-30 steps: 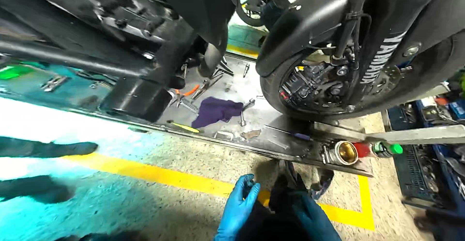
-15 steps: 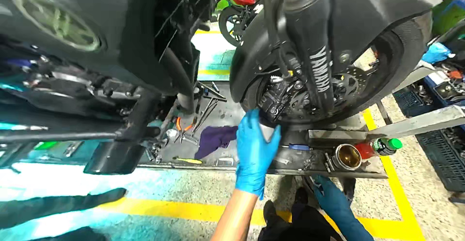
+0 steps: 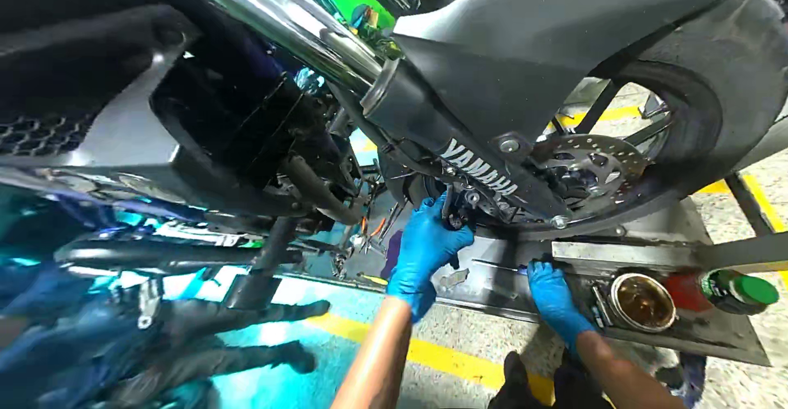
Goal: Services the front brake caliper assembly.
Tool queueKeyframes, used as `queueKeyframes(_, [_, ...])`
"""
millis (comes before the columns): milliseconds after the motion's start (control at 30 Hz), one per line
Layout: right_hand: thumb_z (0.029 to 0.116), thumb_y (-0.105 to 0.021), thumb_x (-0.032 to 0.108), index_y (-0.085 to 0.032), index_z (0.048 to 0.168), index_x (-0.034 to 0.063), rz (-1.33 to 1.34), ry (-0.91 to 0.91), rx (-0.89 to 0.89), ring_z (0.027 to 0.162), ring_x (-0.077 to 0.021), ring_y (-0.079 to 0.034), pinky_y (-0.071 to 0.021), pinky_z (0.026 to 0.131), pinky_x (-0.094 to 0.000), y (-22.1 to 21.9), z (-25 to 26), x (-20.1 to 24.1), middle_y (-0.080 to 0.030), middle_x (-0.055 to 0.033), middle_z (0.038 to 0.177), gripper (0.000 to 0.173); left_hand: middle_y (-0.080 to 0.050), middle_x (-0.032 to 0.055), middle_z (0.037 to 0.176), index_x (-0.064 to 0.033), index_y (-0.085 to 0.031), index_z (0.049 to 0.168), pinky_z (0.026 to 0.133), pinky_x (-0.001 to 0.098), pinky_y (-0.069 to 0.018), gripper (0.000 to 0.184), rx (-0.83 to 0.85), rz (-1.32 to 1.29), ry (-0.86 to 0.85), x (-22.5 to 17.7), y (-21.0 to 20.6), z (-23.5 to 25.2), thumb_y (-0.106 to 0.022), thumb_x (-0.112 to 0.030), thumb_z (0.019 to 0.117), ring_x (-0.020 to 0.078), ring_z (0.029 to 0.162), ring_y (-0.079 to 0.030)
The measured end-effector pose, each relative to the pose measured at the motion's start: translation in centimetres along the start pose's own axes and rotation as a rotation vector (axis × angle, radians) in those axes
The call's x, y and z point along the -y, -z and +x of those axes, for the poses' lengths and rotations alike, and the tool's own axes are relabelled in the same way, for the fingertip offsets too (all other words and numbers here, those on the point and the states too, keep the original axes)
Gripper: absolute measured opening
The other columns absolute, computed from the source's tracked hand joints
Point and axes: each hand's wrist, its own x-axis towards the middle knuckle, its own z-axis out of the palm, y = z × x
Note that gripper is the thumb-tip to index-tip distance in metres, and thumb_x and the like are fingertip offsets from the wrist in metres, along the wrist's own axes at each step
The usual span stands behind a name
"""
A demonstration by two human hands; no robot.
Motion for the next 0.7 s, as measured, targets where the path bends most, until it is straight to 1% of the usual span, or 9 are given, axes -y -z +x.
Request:
queueKeyframes(100, [0.0999,-0.047,-0.002,-0.061,0.125,-0.0123,0.003,0.055,0.105,0.128,-0.0493,-0.053,-0.0426,0.105,-0.062,0.6,0.6,-0.6,-0.057,-0.0335,0.132,0.031,-0.071,0.0058,0.102,-0.0092,-0.067,0.126,0.071,0.0307,-0.0589,0.046,0.503,-0.459,-0.028,-1.0,3.0,-1.0,-0.079,-0.006,0.0821,0.013,0.083,-0.068])
queueKeyframes(200, [0.1014,-0.05,0.007,-0.06,0.131,-0.0075,0.03,0.094,0.147,0.129,-0.0499,-0.052,-0.0408,0.104,-0.0656,0.4,1.1,-1.5,-0.055,-0.0329,0.136,0.034,-0.075,0.0015,0.099,-0.0097,-0.066,0.122,0.076,0.0267,-0.0606,0.041,0.842,-0.737,-0.113,-0.2,3.1,0.6,-0.072,-0.003,0.081,0.0077,0.084,-0.07])
queueKeyframes(267, [0.1048,-0.048,0.017,-0.055,0.14,-0.0034,0.098,0.09,0.14,0.126,-0.0483,-0.055,-0.0418,0.104,-0.0652,1.4,-0.3,-1.7,-0.058,-0.0307,0.135,0.042,-0.075,-0.0019,0.098,-0.0143,-0.07,0.115,0.078,0.0257,-0.0603,0.037,0.891,-0.822,-0.21,0.8,2.3,1.5,-0.076,-0.007,0.0786,0.0054,0.086,-0.071])
queueKeyframes(367, [0.1025,-0.05,0.028,-0.059,0.138,0.0066,0.19,0.077,-0.015,0.11,-0.0411,-0.069,-0.0542,0.09,-0.0607,3.3,-4.9,-2.7,-0.07,-0.022,0.121,0.043,-0.075,-0.0048,0.097,-0.0203,-0.074,0.111,0.077,0.0222,-0.0593,0.035,0.85,-0.931,-0.39,1.3,0.7,1.8,-0.084,-0.017,0.0778,0.0024,0.085,-0.07])
queueKeyframes(433, [0.0999,-0.055,0.033,-0.056,0.145,0.0173,0.397,-0.07,0.11,0.113,-0.0376,-0.068,-0.0533,0.093,-0.0615,5.2,-9.1,-3.9,-0.068,-0.0165,0.127,0.048,-0.075,-0.008,0.099,-0.0238,-0.074,0.111,0.079,0.021,-0.0586,0.035,0.857,-0.979,-0.481,1.5,-0.3,2.2,-0.086,-0.022,0.0777,0.0004,0.087,-0.069])
queueKeyframes(467, [0.099,-0.057,0.037,-0.057,0.145,0.0184,0.556,-0.143,0.139,0.11,-0.036,-0.069,-0.0529,0.093,-0.0615,5.7,-11.6,-4.9,-0.07,-0.0158,0.123,0.049,-0.075,-0.0078,0.102,-0.0237,-0.073,0.114,0.081,0.0223,-0.0589,0.039,0.882,-1.002,-0.526,1.9,-0.8,2.6,-0.086,-0.025,0.0778,0.0013,0.09,-0.069])
queueKeyframes(533, [0.0967,-0.06,0.044,-0.062,0.138,0.0152,0.835,-0.217,0.063,0.095,-0.0284,-0.071,-0.0565,0.085,-0.0546,6.5,-17.5,-6.0,-0.073,-0.0131,0.109,0.051,-0.072,-0.0027,0.109,-0.0192,-0.068,0.122,0.082,0.0274,-0.059,0.049,0.968,-1.068,-0.609,2.6,-1.7,3.7,-0.087,-0.03,0.0775,0.0071,0.094,-0.068])
queueKeyframes(600, [0.0967,-0.064,0.037,-0.067,0.132,0.0094,1.058,-0.223,-0.096,0.075,-0.017,-0.068,-0.0583,0.068,-0.0414,8.2,-23.5,-4.9,-0.074,-0.0085,0.097,0.045,-0.071,-0.0044,0.115,-0.0205,-0.066,0.126,0.084,0.025,-0.0578,0.052,1.048,-1.148,-0.698,2.0,-1.9,4.0,-0.085,-0.031,0.0792,0.0055,0.1,-0.067])
queueKeyframes(700, [0.0959,-0.068,0.04,-0.069,0.127,0.007,1.218,-0.261,-0.202,0.074,-0.008,-0.067,-0.0585,0.066,-0.0307,10.6,-29.9,-1.0,-0.075,-0.0045,0.099,0.045,-0.071,-0.0135,0.115,-0.0251,-0.067,0.126,0.088,0.0148,-0.0544,0.043,1.13,-1.327,-0.8,1.3,-2.3,3.4,-0.08,-0.027,0.085,-0.0052,0.103,-0.065])
